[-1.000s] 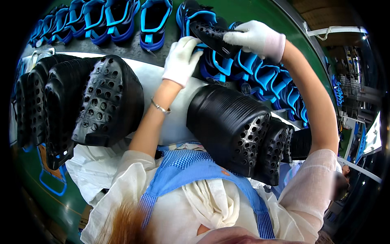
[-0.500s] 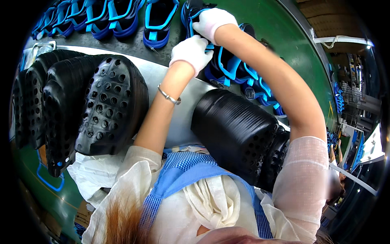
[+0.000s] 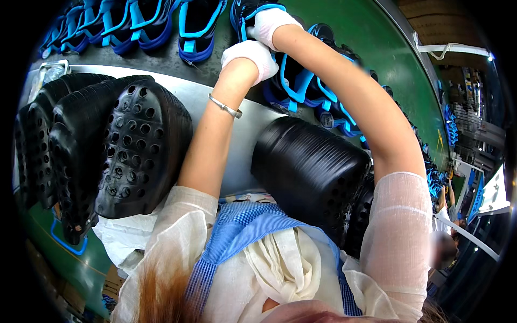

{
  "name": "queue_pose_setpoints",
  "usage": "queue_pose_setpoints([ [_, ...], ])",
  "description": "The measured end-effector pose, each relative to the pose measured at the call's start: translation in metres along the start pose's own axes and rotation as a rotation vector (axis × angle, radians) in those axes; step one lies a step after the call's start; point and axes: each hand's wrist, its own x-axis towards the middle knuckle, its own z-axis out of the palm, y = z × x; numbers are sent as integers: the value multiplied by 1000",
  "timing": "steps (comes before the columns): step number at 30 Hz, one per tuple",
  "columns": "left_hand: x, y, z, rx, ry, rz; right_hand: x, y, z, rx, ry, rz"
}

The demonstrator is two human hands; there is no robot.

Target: The person assembles shoes by picking up a black perforated component, placing it over a blue-and-black shoe upper on a conveyor belt, and pressing the pieces together before moving the shoe along the line.

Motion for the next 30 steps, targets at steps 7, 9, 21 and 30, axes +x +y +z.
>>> queue_pose_setpoints([
  [7,6,-11,11,70,129,33,10,-1,7,-185,-49,-142],
  [9,7,-8,5,64,87,21,21,3,20,-9,106,-54],
  [21,5,-5,-4,59,8,-65,-6,-9,-12,71,236,-21],
  [30,1,-22,6,104,176,-94,-73,33,-58,38,219,-522],
])
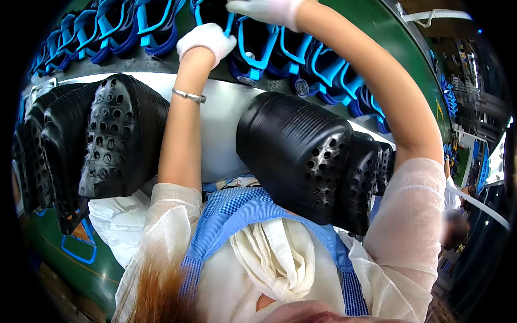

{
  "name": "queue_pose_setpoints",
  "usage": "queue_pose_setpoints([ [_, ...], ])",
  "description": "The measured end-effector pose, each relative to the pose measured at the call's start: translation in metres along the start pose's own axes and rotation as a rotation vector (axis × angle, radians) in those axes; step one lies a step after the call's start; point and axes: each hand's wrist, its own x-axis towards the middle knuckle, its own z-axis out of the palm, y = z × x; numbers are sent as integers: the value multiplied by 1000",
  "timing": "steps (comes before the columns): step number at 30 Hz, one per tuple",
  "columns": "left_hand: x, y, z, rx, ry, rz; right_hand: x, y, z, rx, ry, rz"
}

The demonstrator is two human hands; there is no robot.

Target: The person assembles shoes by picking up a black perforated component, placing it over a blue-and-black shoe upper on a conveyor belt, and pressing the pieces together before moving the shoe along the line.

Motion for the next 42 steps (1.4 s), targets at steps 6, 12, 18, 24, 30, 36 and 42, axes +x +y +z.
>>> queue_pose_setpoints([
  [6,-73,15,13,-252,757,314,-97,9,2,-137,-426,364],
  [12,-62,11,58,-368,460,454,-126,32,39,14,-459,319],
  [18,-54,40,68,-304,388,522,-172,46,32,79,-356,360],
  [24,-47,60,67,-228,328,540,-216,15,-17,35,-19,359],
  [30,-45,28,81,-503,306,524,-245,-109,-88,115,18,77],
  [36,-64,25,67,-550,322,490,-254,-149,-72,65,-105,106],
  [42,-73,20,54,-560,308,516,-250,-150,-73,43,-120,78],
])
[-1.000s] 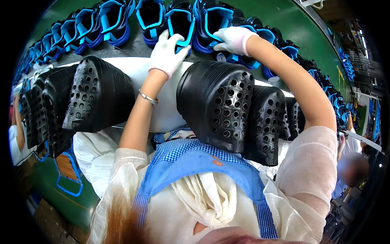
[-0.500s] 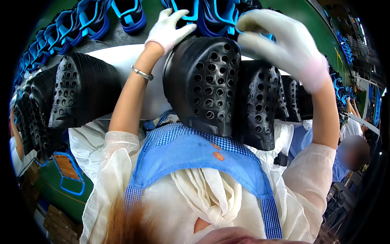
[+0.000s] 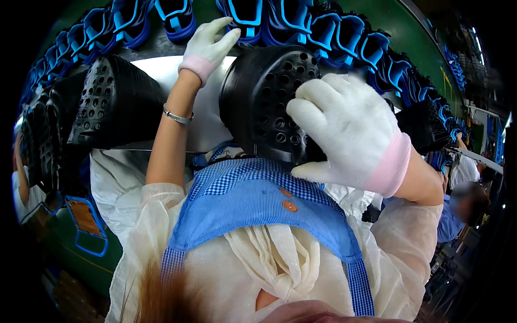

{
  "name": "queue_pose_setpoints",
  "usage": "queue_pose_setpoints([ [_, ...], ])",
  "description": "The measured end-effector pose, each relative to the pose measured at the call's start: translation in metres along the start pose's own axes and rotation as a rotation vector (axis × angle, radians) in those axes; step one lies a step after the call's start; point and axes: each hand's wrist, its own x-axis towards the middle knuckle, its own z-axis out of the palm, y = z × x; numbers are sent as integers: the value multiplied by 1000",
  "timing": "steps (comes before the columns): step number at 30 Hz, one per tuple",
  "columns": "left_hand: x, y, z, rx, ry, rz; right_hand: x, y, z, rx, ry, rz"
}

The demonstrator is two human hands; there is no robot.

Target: The person assembles shoes by picking up a black perforated component, placing it over a blue-and-black shoe upper on a conveyor belt, and pressing the pieces together before moving the shoe along the line.

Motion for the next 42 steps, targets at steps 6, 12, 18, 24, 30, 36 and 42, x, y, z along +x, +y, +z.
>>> queue_pose_setpoints([
  [6,-15,32,-49,-616,-32,-92,1,1,-34,114,51,-104],
  [12,-19,126,-81,-1575,-517,-109,21,-7,-65,22,232,-135],
  [18,-18,99,-81,-1710,-158,-185,71,25,-32,271,284,56],
  [24,9,81,-66,-1537,211,-184,109,42,-5,257,224,246],
  [30,48,50,-48,-1065,376,-57,131,75,2,285,294,262],
  [36,85,-40,-17,-131,290,139,136,120,-5,179,2,402],
  [42,117,-31,-6,-14,228,-110,172,153,-5,46,-264,306],
])
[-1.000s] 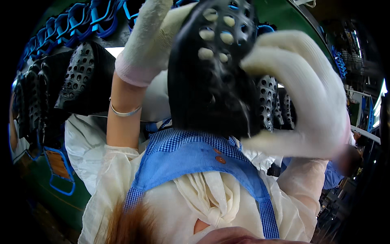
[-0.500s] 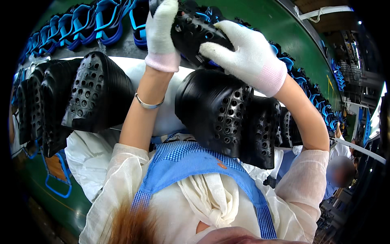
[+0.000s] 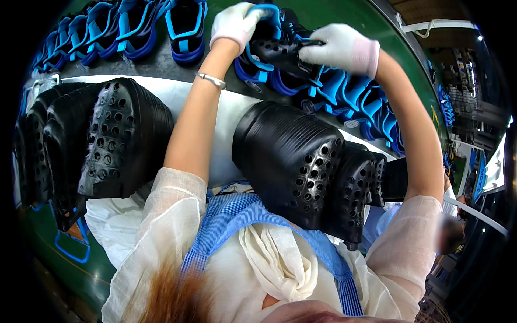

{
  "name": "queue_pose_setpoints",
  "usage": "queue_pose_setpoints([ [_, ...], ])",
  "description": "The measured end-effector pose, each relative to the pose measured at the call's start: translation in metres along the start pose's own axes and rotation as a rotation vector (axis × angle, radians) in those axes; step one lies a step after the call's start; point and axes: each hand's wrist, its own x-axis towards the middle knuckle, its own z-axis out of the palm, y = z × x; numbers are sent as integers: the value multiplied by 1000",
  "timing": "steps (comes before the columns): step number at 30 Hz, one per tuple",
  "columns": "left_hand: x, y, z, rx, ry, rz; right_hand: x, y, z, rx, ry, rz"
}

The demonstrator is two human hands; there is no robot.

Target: The person assembles shoes by picking up a black perforated component, placing it over a blue-and-black shoe upper on a conveyor belt, and pressing the pieces together before moving the shoe along the line.

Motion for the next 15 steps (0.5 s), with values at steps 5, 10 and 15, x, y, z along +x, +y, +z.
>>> queue_pose_setpoints([
  [5,12,3,-12,334,-223,-74,41,-35,-4,-173,86,77],
  [10,-18,-5,-15,-167,42,-111,72,-50,22,-265,-3,179],
  [15,-86,6,-20,-61,358,192,105,-47,65,-398,27,93],
])
